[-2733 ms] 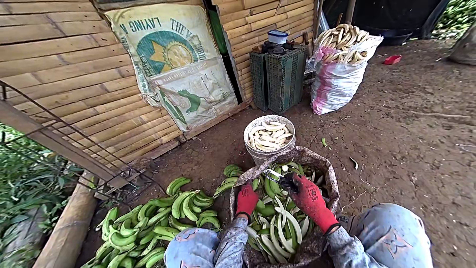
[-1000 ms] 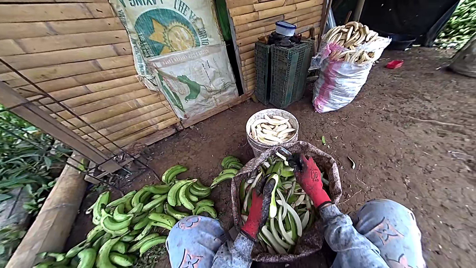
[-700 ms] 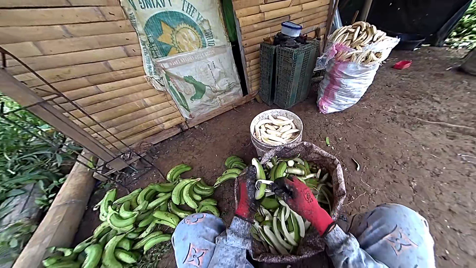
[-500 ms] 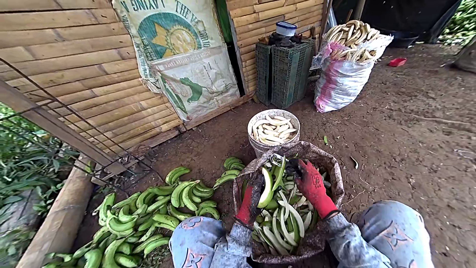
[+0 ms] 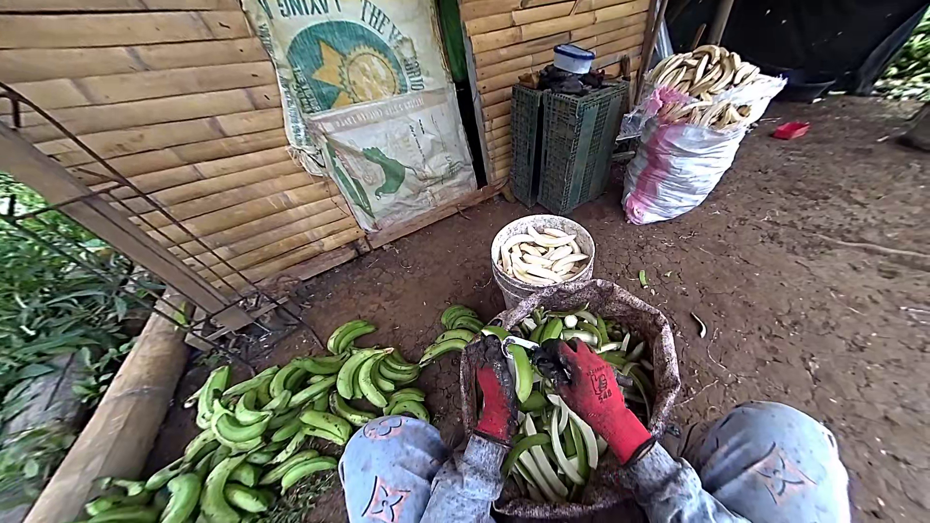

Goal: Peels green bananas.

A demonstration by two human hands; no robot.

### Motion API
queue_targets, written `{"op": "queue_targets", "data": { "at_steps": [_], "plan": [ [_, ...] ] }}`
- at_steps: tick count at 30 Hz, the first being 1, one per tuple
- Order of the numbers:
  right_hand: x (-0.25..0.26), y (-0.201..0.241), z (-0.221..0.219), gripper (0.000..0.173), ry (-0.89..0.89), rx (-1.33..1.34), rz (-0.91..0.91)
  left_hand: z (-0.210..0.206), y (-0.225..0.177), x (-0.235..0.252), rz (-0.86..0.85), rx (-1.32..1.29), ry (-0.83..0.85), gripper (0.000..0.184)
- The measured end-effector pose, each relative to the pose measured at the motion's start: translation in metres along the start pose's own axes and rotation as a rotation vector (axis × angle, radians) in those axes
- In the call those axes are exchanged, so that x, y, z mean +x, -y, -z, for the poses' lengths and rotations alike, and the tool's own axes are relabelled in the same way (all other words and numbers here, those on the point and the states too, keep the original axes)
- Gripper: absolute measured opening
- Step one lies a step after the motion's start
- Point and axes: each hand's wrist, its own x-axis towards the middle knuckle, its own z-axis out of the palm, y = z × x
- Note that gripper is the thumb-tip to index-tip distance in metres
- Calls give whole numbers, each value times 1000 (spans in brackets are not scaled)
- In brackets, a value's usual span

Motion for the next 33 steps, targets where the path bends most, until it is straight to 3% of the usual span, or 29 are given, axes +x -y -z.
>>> {"op": "queue_targets", "data": {
  "at_steps": [4,7,9,12,16,18,22,25,28,31,33],
  "plan": [
    [3,-16,-8,39,-79,20,45,5,-10,-7,-78,245,128,39],
    [19,-23,7,37,8,27,-93,17,-23,-19,-1,418,456,44],
    [29,-30,20,36,98,-1,-256,15,-20,-24,48,406,584,45],
    [24,-33,22,37,37,83,-202,10,-4,-6,192,-71,378,40],
    [-6,-26,-6,32,-189,210,245,16,11,23,256,-793,285,50],
    [-10,-22,-10,32,-207,124,366,18,13,25,324,-901,258,52],
    [-5,-15,-1,35,-141,6,290,10,7,16,377,-946,255,51],
    [-1,-15,-6,34,-143,-1,278,6,4,13,190,-656,252,37],
    [2,-16,-14,36,-192,-17,256,9,6,11,86,-402,275,35],
    [10,-9,-3,39,-58,29,9,8,4,-7,-16,131,223,38],
    [16,-11,2,39,45,62,-133,6,-3,-16,-9,258,238,41]
  ]
}}
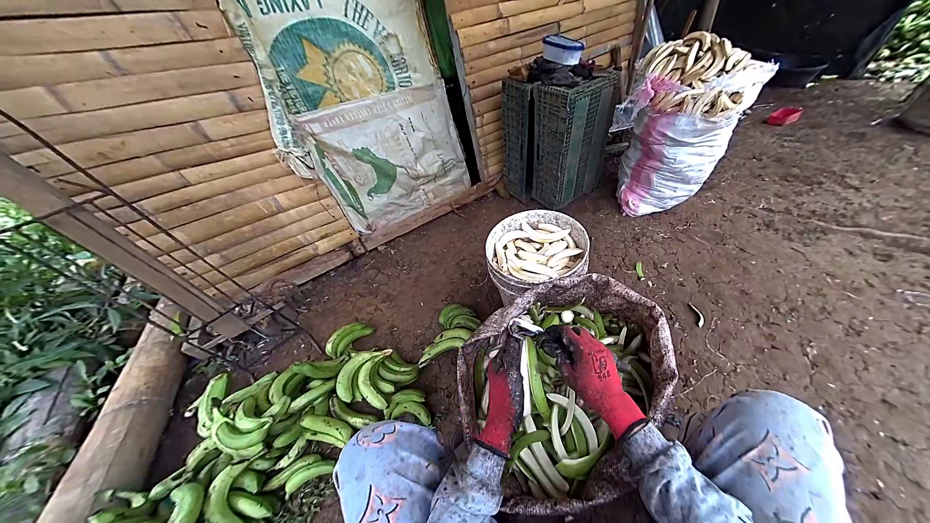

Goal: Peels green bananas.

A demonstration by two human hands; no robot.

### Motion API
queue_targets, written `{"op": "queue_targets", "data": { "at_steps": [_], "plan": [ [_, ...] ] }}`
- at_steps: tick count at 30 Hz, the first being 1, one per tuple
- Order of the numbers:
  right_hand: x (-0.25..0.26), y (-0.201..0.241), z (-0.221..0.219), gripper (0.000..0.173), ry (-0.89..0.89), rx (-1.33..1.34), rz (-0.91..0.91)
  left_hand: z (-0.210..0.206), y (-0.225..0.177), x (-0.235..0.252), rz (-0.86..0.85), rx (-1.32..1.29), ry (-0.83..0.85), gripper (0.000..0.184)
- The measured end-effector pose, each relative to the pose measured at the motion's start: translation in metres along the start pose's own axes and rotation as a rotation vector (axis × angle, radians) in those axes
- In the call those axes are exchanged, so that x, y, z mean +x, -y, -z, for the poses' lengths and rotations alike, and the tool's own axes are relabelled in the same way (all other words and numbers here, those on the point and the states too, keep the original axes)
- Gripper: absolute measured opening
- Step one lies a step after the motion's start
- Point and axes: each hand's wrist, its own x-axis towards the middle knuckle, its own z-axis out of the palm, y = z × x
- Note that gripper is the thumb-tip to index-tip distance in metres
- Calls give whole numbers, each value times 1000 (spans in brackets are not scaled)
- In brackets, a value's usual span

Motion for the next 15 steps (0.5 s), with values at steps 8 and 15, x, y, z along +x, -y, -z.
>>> {"op": "queue_targets", "data": {
  "at_steps": [8,15],
  "plan": [
    [19,-30,7,35,-131,135,-98,-2,-4,15,11,-308,149,27],
    [-11,-24,9,32,149,155,474,13,16,44,319,-1159,359,45]
  ]
}}
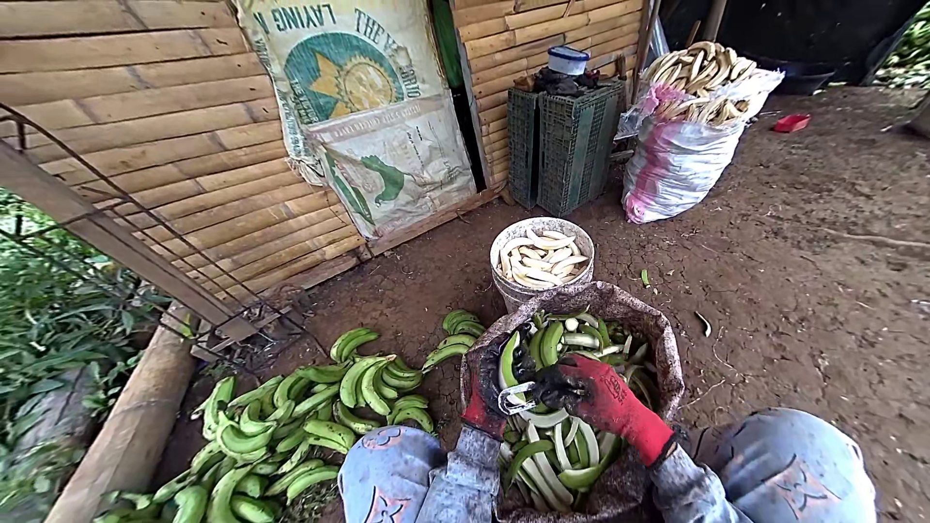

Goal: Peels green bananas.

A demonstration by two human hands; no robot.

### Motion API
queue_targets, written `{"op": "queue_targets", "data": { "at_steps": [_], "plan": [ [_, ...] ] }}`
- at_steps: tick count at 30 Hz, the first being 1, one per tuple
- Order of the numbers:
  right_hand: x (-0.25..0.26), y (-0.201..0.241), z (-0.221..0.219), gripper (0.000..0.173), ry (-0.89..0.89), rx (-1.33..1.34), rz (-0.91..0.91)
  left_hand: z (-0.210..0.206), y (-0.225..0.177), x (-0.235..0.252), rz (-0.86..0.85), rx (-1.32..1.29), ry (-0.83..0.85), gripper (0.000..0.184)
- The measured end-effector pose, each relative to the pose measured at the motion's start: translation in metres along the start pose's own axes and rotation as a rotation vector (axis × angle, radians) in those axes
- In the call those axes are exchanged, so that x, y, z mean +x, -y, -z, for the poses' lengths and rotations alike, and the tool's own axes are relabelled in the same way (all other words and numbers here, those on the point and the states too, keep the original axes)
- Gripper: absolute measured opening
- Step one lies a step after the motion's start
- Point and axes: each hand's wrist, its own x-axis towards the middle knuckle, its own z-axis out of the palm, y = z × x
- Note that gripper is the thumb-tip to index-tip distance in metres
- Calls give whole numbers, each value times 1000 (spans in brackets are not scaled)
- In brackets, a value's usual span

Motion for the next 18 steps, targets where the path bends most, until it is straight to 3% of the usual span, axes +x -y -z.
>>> {"op": "queue_targets", "data": {
  "at_steps": [3,7,11,14,16,17,18],
  "plan": [
    [4,1,-5,35,-152,-145,-177,-11,15,-13,-225,457,-142,33],
    [19,-2,6,41,-224,-168,-529,-27,23,-26,-235,876,-324,29],
    [14,-2,10,34,-284,-33,-435,-35,10,-4,-271,807,-401,28],
    [12,4,24,32,-269,-40,-486,-73,-19,33,-534,958,-388,26],
    [10,6,35,32,-218,-85,-541,-58,-35,86,-652,1258,-319,34],
    [8,9,40,32,-198,-114,-560,-28,-34,126,-839,1496,-298,41],
    [7,11,44,32,-181,-147,-576,0,-27,167,-1210,1703,-391,47]
  ]
}}
